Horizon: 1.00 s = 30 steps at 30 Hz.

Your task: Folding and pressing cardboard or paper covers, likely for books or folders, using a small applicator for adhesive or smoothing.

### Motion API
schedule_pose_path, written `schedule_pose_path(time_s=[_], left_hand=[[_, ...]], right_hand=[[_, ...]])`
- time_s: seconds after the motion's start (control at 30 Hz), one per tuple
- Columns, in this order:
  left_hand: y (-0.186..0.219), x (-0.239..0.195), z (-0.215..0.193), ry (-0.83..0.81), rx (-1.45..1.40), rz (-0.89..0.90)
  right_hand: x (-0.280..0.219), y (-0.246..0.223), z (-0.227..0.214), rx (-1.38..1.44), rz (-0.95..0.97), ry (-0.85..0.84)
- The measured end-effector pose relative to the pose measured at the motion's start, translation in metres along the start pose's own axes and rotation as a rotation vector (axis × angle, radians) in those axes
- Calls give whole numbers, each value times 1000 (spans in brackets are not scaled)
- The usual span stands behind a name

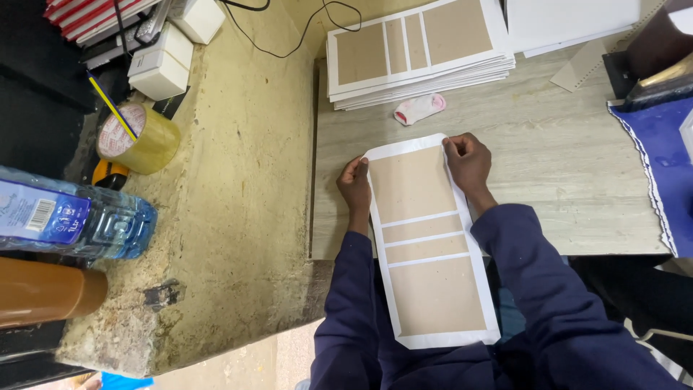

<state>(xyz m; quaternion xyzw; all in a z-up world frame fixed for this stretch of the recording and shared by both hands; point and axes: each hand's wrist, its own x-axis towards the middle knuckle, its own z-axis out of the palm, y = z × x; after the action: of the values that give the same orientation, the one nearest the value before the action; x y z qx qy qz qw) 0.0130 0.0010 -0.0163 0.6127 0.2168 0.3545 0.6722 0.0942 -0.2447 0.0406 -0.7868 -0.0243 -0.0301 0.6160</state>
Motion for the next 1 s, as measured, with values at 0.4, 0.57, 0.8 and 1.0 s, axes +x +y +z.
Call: schedule_pose_path(time_s=[0.4, 0.57, 0.8, 1.0], left_hand=[[3, -8, -2, -21, -40, 54], [-4, -8, -3, -30, -63, 56], [-6, -5, -11, -82, -96, -87], [13, -15, -13, -49, -25, -69]], right_hand=[[27, 16, -25, 412, 288, -303], [16, -17, -36, 430, 294, -360], [29, 43, -15, 320, 115, -277], [24, 31, -15, 258, 68, -262]])
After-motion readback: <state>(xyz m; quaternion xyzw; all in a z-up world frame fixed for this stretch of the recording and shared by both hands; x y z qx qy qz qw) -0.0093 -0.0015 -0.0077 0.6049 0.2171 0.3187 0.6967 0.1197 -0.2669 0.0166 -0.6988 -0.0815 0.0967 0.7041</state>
